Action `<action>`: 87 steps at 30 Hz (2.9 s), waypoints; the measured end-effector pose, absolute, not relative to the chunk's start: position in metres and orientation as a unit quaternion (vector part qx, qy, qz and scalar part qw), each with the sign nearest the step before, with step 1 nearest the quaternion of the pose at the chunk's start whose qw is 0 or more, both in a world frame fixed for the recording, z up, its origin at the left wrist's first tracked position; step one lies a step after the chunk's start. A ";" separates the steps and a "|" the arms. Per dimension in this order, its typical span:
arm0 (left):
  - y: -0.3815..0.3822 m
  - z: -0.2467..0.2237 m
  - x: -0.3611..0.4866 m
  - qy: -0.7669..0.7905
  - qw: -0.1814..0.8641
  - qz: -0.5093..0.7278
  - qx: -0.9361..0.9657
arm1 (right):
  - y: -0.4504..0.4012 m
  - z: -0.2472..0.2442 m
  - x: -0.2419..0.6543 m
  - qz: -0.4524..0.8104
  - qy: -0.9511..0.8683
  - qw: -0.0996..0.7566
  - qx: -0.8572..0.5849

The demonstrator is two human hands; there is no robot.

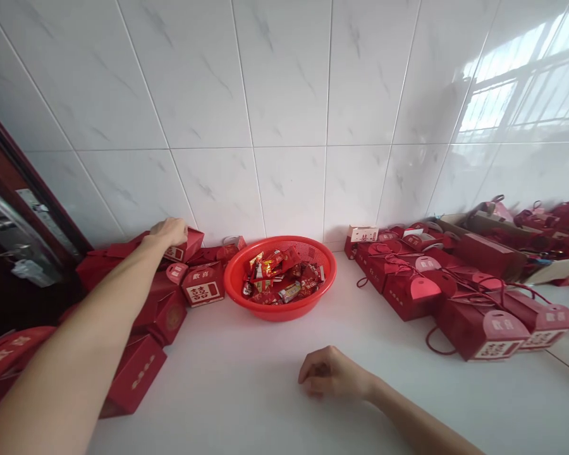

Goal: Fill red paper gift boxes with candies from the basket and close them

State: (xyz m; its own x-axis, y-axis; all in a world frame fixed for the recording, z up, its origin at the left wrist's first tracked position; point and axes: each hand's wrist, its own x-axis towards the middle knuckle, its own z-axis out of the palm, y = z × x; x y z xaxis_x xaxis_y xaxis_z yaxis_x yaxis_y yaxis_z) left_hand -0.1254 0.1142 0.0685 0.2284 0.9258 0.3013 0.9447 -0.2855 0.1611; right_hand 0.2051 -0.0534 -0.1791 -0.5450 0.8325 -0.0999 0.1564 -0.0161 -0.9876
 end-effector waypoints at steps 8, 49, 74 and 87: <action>0.112 0.125 -0.113 -0.634 0.093 -0.174 -0.748 | -0.052 -0.171 0.208 0.628 -0.609 0.312 -0.370; -0.025 -0.014 -0.027 -0.457 -0.274 0.046 -0.845 | -0.072 -0.133 0.221 0.499 -0.520 0.542 -0.432; -0.024 -0.025 -0.022 -0.421 -0.314 0.008 -0.851 | -0.062 -0.140 0.223 0.675 -0.402 0.495 -0.371; -0.008 -0.035 -0.022 -0.555 -0.398 -0.012 -0.731 | -0.074 -0.122 0.227 0.390 -0.718 0.380 -0.434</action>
